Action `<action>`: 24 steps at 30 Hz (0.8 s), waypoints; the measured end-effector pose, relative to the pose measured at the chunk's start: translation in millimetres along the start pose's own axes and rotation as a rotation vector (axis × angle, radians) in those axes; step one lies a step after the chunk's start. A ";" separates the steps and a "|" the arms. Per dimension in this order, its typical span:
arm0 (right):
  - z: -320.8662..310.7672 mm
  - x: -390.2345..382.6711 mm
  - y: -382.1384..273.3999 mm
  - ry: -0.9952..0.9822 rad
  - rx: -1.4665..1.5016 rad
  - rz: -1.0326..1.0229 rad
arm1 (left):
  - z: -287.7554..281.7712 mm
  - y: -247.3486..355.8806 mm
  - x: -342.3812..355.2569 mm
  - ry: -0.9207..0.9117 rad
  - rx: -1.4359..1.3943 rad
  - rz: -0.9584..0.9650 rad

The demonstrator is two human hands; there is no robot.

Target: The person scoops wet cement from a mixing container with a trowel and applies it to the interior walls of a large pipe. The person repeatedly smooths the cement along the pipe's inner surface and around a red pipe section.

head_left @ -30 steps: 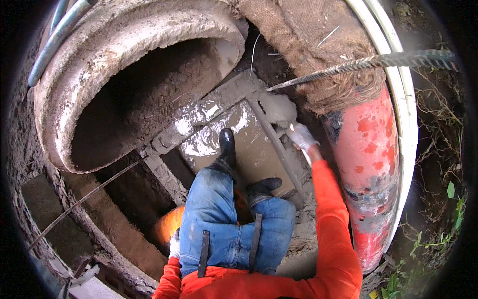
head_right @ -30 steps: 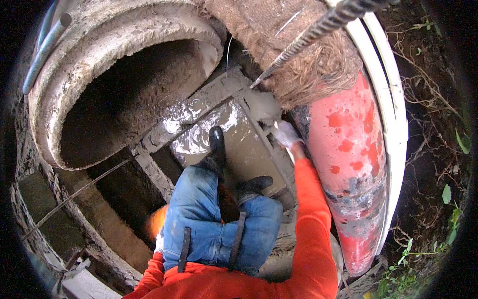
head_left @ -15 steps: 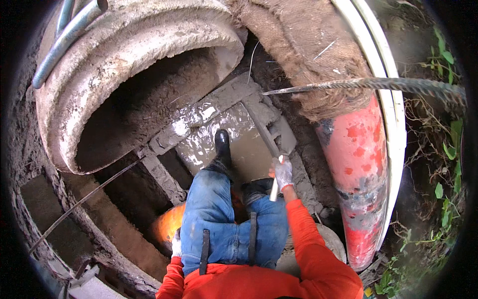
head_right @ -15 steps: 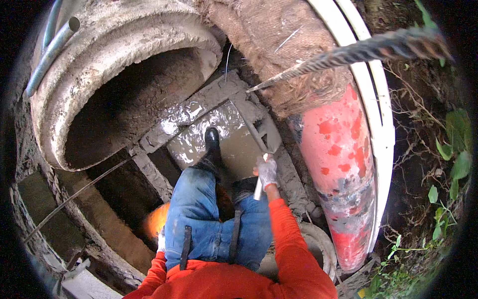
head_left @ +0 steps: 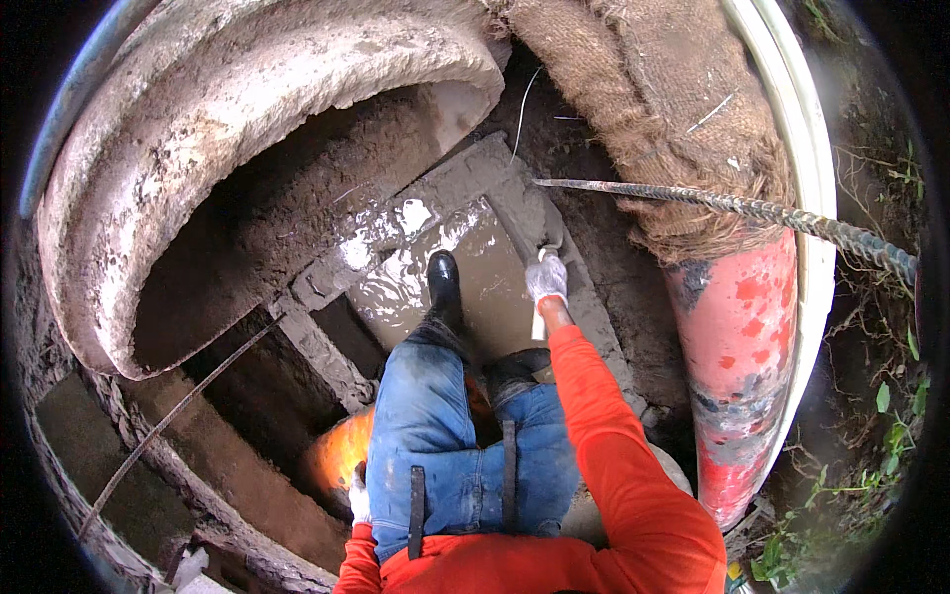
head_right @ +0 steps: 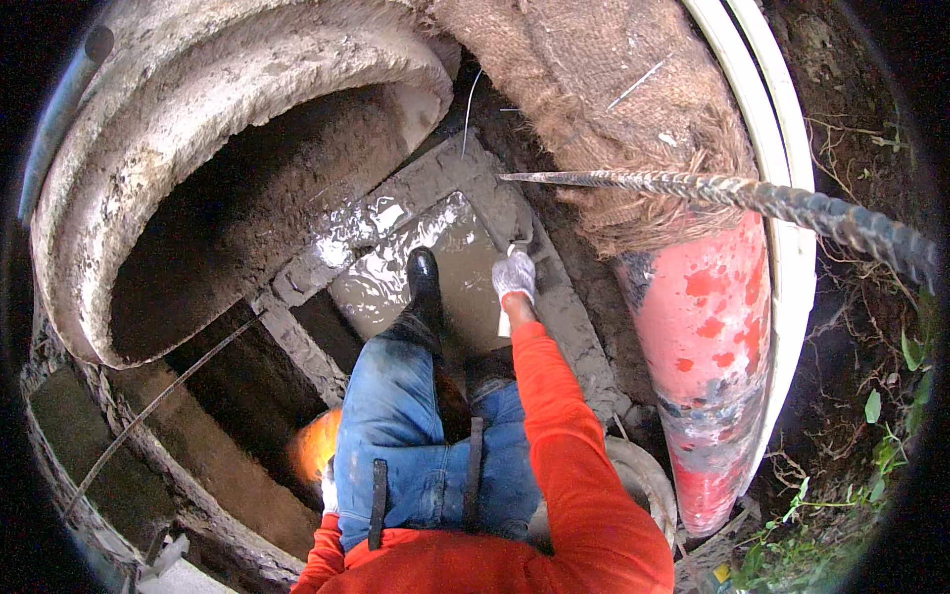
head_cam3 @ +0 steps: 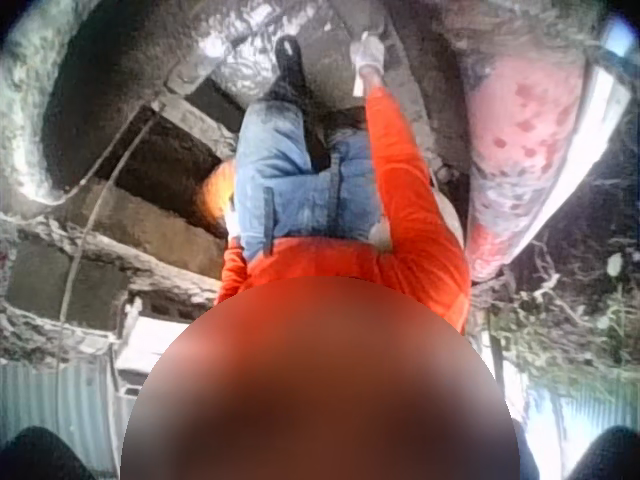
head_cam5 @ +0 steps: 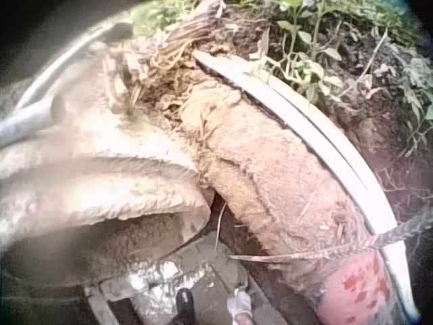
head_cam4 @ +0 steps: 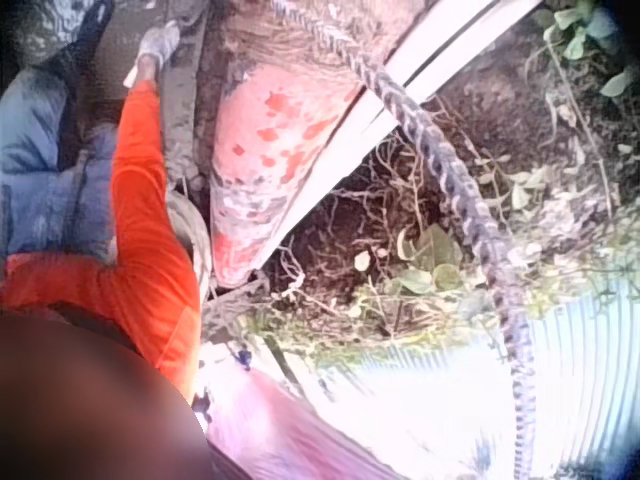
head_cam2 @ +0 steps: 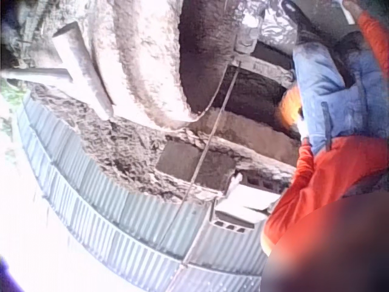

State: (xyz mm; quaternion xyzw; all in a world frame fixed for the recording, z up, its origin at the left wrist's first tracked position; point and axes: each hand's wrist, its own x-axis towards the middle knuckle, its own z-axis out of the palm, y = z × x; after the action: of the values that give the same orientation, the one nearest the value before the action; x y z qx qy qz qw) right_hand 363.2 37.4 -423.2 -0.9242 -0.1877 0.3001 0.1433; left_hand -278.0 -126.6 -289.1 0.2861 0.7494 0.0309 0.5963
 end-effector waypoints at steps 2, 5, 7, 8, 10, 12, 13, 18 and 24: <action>-11.5 -5.1 34.8 0.137 -0.348 -0.295 | 5.1 8.3 2.6 -0.025 0.040 0.044; -51.1 -72.0 17.3 -0.001 -0.342 -0.187 | 4.6 -8.5 -15.4 -0.006 0.190 0.065; -68.0 -77.2 11.8 -0.038 -0.347 -0.182 | 19.1 13.1 -22.2 -0.015 0.393 0.110; -58.7 -66.6 14.9 -0.016 -0.365 -0.199 | 16.2 16.4 -22.1 -0.028 0.219 0.067; -30.1 -6.6 11.5 0.043 -0.391 -0.240 | 12.3 21.1 -10.1 -0.043 0.022 0.038; -23.7 43.1 -1.7 -0.101 -0.527 -0.286 | 11.3 17.6 0.6 -0.041 0.137 0.089; -26.6 60.8 -6.4 -0.145 -0.575 -0.316 | 7.0 18.3 5.7 -0.041 0.276 0.133; -96.7 -25.7 -51.4 -0.087 -0.460 -0.395 | 24.0 24.2 -26.9 -0.025 -0.201 -0.114; -20.7 51.3 -2.3 -0.201 -0.758 -0.389 | -9.0 -3.8 11.4 -0.133 0.073 -0.004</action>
State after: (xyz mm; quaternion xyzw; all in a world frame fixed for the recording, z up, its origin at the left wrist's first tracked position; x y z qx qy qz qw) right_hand 413.6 58.6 -431.9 -0.8252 -0.4680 0.2659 -0.1710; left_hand -289.1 -121.8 -298.0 0.3077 0.7094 -0.0166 0.6339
